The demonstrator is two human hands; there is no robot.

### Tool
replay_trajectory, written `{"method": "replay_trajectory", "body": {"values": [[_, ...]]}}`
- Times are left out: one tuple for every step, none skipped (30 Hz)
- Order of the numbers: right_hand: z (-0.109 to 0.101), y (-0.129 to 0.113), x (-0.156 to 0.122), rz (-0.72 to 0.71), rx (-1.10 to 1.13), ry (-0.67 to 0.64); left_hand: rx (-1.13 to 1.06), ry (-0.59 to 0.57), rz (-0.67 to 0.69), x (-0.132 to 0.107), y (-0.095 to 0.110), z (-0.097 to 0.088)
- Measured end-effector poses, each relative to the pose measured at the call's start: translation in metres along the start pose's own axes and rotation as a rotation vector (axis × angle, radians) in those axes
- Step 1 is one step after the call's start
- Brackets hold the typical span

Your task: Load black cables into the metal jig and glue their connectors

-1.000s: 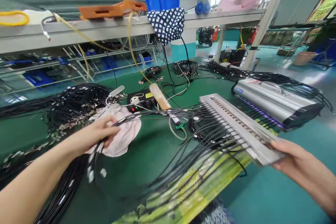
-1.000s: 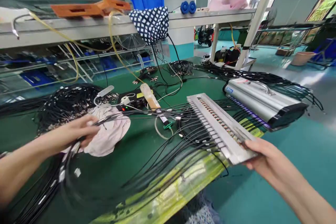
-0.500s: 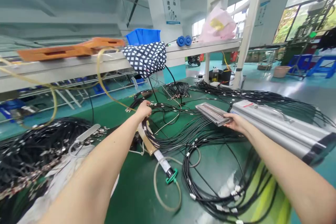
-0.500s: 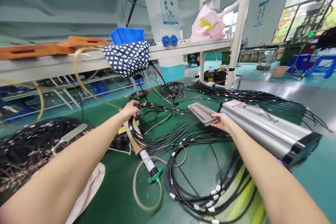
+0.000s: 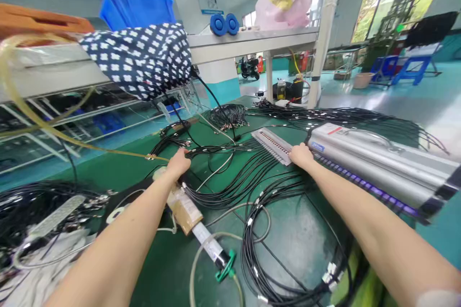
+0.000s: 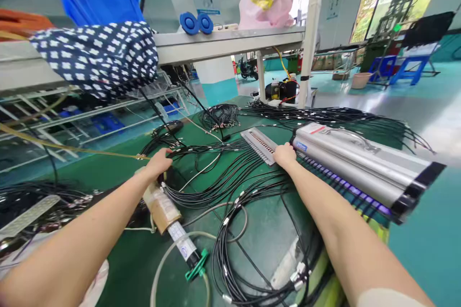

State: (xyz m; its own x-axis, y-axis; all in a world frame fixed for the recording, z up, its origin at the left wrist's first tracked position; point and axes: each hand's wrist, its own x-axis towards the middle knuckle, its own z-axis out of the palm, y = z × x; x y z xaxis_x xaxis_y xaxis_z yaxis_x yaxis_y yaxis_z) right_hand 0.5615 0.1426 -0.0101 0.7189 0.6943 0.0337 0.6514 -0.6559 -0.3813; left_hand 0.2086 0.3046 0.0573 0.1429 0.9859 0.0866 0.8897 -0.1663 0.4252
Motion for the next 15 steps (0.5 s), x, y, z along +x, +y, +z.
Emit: {"method": "replay_trajectory", "body": {"values": [[-0.005, -0.003, -0.005, -0.026, -0.042, 0.011, 0.029, 0.027, 0.027, -0.003, 0.004, -0.001], [-0.013, -0.004, -0.01, -0.056, -0.081, 0.02, 0.051, 0.056, 0.06, -0.008, 0.009, -0.001], [-0.025, -0.003, -0.014, -0.087, -0.116, 0.029, 0.066, 0.081, 0.099, -0.015, 0.013, -0.003], [-0.041, 0.0, -0.018, -0.114, -0.15, 0.039, 0.073, 0.096, 0.141, -0.025, 0.016, -0.004], [-0.059, 0.008, -0.021, -0.132, -0.184, 0.049, 0.069, 0.102, 0.201, -0.038, 0.017, -0.006], [-0.079, 0.019, -0.023, -0.136, -0.219, 0.062, 0.054, 0.099, 0.281, -0.055, 0.016, -0.008], [-0.101, 0.034, -0.024, -0.123, -0.255, 0.08, 0.035, 0.084, 0.367, -0.076, 0.011, -0.011], [-0.121, 0.051, -0.025, -0.1, -0.291, 0.089, -0.007, 0.085, 0.524, -0.1, 0.004, -0.013], [-0.14, 0.069, -0.026, -0.056, -0.326, 0.091, -0.049, 0.072, 0.672, -0.127, -0.004, -0.015], [-0.156, 0.087, -0.026, -0.005, -0.356, 0.078, -0.06, 0.046, 0.782, -0.156, -0.014, -0.017], [-0.169, 0.104, -0.027, 0.043, -0.374, 0.043, -0.054, 0.035, 0.866, -0.185, -0.024, -0.019], [-0.178, 0.119, -0.027, 0.074, -0.376, -0.004, -0.032, 0.018, 0.939, -0.213, -0.033, -0.02], [-0.183, 0.131, -0.028, 0.09, -0.366, -0.048, -0.018, -0.005, 0.985, -0.239, -0.041, -0.02], [-0.185, 0.139, -0.03, 0.101, -0.347, -0.084, -0.03, -0.037, 1.043, -0.262, -0.046, -0.02], [-0.184, 0.143, -0.032, 0.11, -0.323, -0.108, -0.043, -0.038, 1.06, -0.281, -0.05, -0.018]]}}
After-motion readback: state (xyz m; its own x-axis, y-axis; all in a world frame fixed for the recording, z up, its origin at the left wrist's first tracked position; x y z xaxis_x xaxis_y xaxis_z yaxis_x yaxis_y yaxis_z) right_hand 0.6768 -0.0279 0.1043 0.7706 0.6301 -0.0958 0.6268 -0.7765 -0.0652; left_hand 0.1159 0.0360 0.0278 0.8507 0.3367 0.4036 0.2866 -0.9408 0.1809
